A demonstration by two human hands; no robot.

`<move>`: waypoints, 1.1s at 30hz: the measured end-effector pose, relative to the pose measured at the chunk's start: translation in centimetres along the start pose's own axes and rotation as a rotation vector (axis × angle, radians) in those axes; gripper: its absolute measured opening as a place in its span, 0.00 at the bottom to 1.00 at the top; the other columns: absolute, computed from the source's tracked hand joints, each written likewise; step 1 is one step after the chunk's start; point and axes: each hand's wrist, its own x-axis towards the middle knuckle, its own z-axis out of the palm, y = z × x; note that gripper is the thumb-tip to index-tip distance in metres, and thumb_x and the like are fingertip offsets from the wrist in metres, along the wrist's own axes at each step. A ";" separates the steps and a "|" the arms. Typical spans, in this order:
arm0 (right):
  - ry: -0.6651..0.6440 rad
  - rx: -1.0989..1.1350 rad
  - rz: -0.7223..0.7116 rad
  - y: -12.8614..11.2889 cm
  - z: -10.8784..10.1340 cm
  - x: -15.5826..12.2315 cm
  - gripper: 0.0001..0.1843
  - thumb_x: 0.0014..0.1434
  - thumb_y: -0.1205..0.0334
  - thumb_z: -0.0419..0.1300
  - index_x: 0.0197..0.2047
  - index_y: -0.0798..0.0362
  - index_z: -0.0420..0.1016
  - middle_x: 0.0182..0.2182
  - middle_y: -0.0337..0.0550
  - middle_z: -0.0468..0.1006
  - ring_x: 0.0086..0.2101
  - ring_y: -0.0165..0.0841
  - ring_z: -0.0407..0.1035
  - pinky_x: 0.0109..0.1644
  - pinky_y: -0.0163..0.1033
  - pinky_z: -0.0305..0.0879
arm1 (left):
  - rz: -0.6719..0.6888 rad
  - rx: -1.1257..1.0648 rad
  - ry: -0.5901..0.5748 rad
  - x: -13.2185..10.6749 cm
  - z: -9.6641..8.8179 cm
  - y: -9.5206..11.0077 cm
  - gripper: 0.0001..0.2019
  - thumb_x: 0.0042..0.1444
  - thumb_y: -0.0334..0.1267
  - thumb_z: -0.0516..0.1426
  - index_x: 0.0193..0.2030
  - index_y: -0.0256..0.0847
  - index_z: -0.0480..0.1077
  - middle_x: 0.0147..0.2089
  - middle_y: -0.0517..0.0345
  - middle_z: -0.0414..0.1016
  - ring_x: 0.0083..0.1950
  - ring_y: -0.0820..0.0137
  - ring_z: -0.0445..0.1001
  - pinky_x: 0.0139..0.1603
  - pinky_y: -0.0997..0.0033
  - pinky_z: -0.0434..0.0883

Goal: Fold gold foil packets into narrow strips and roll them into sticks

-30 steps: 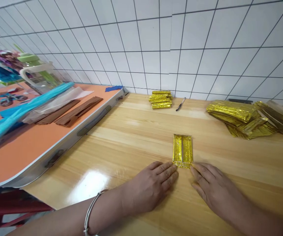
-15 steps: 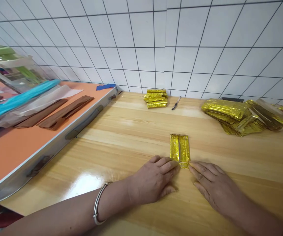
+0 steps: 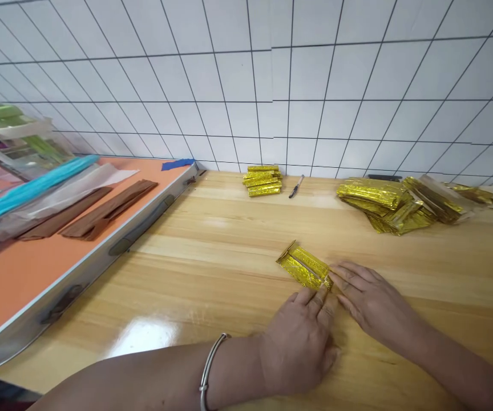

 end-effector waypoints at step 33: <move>-0.024 0.485 0.061 2.5 1.3 0.7 0.17 0.60 0.60 0.56 0.53 0.49 0.68 0.59 0.48 0.67 0.58 0.38 0.60 0.61 0.51 0.60 | 0.167 -0.351 0.086 0.0 -1.4 -13.3 0.14 0.61 0.41 0.54 0.51 0.39 0.68 0.51 0.48 0.73 0.60 0.65 0.66 0.59 0.62 0.65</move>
